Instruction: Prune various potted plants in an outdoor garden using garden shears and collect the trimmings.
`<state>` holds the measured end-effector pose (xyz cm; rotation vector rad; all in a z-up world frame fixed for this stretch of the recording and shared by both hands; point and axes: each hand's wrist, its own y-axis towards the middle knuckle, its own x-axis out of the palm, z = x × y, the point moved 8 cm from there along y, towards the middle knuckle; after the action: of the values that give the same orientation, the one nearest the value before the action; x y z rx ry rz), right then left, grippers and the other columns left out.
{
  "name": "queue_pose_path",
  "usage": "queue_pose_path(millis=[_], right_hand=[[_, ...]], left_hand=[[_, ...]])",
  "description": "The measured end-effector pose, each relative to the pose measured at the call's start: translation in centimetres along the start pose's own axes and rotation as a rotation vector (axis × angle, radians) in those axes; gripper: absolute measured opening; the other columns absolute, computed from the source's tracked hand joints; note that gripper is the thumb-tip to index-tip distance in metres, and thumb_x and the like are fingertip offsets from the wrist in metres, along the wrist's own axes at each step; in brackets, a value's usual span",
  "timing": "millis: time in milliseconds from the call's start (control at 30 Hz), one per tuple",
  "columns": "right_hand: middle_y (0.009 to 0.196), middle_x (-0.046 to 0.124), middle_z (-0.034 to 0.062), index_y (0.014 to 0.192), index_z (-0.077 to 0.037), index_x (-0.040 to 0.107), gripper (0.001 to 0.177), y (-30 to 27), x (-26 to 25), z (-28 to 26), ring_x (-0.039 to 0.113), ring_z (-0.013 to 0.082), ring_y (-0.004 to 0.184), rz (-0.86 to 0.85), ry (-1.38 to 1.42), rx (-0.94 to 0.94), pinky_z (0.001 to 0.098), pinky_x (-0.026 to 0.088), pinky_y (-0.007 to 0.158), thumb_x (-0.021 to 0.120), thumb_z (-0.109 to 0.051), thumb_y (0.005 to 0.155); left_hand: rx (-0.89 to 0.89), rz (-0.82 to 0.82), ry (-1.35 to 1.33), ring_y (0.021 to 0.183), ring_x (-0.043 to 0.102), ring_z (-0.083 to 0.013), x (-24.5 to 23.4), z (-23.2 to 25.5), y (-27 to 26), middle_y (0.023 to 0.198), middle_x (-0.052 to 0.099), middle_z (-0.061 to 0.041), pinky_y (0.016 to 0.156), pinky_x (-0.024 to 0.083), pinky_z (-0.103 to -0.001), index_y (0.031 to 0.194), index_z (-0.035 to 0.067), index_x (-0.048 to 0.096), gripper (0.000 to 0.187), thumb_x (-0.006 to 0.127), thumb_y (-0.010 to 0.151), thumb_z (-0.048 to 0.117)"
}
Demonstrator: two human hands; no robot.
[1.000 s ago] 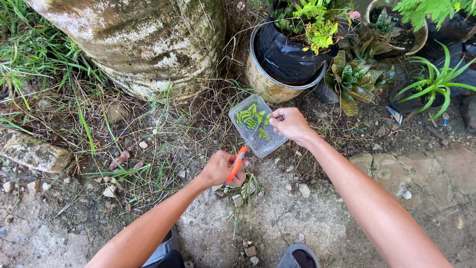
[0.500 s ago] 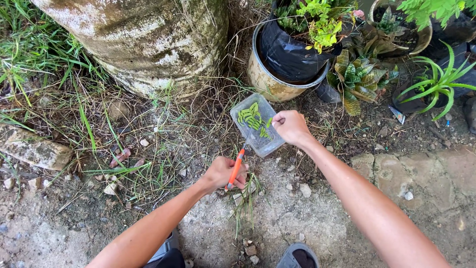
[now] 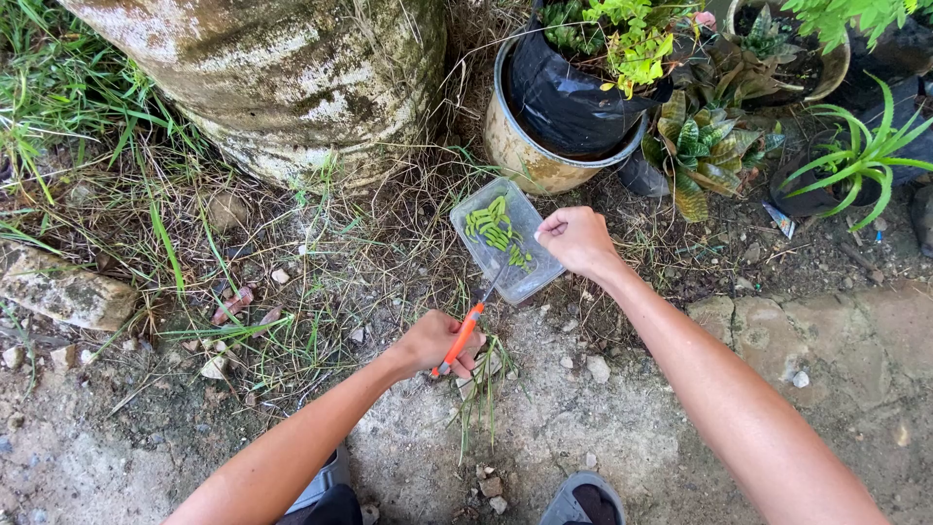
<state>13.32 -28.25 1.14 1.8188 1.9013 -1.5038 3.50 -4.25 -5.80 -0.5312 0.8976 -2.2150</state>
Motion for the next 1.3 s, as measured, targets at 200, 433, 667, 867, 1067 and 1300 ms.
queue_pose_path(millis=[200,433,667,867,1067,1300], right_hand=[[0.145,0.045,0.0191,0.150,-0.004,0.036,0.077,1.4,1.9,2.0,0.049,0.0327,0.129,-0.064,-0.180,-0.038,0.0543,0.040,0.105,0.080,-0.016,0.088],[0.124,0.073,0.0205,0.154,-0.009,0.040,0.068,-1.0,4.4,2.5,0.075,0.0242,0.087,-0.215,-0.089,0.197,0.0383,0.063,0.086,0.069,-0.014,0.093],[0.099,0.079,0.0134,0.138,-0.006,0.058,0.044,-0.7,5.4,0.3,0.073,0.0136,0.073,-0.208,-0.015,0.058,0.0351,0.060,0.081,0.065,-0.014,0.095],[0.099,0.078,0.0122,0.142,-0.003,0.052,0.052,-0.5,4.0,-0.6,0.073,0.0153,0.070,-0.119,0.030,-0.020,0.0364,0.060,0.083,0.066,-0.009,0.092],[0.087,0.079,0.0141,0.134,-0.004,0.060,0.046,-0.3,3.8,-0.7,0.070,0.0141,0.062,-0.026,0.039,-0.057,0.0335,0.060,0.069,0.065,-0.007,0.088],[0.079,0.073,0.0082,0.124,-0.007,0.071,0.036,-1.6,2.0,-3.4,0.065,0.0140,0.056,0.150,0.026,-0.076,0.0376,0.056,0.057,0.063,-0.009,0.089]], left_hand=[[0.052,0.014,0.014,0.063,0.077,-0.0202,-0.5,-0.4,0.7,0.076,0.076,-0.017,0.056,0.061,-0.027,0.093,-0.009,0.074,0.039,0.071,0.092,0.030],[0.012,0.058,0.036,0.063,0.076,-0.0186,-1.4,-0.2,0.4,0.076,0.076,-0.014,0.049,0.052,-0.029,0.098,-0.006,0.072,0.040,0.071,0.091,0.033],[0.113,0.111,-0.113,0.061,0.075,-0.0170,-2.8,-0.6,1.5,0.078,0.077,-0.014,0.052,0.059,-0.025,0.100,-0.009,0.073,0.039,0.071,0.092,0.029],[0.053,0.173,-0.100,0.061,0.075,-0.0163,-3.7,0.7,-0.1,0.077,0.076,-0.014,0.044,0.048,-0.026,0.099,-0.006,0.070,0.039,0.070,0.092,0.032],[0.082,0.183,-0.106,0.062,0.075,-0.0164,-4.1,1.2,-0.5,0.076,0.075,-0.013,0.043,0.047,-0.026,0.097,-0.006,0.069,0.039,0.071,0.092,0.033],[0.100,0.233,-0.079,0.063,0.076,-0.0166,-5.0,2.4,-1.4,0.075,0.076,-0.012,0.045,0.048,-0.025,0.098,-0.004,0.071,0.038,0.071,0.091,0.033]])
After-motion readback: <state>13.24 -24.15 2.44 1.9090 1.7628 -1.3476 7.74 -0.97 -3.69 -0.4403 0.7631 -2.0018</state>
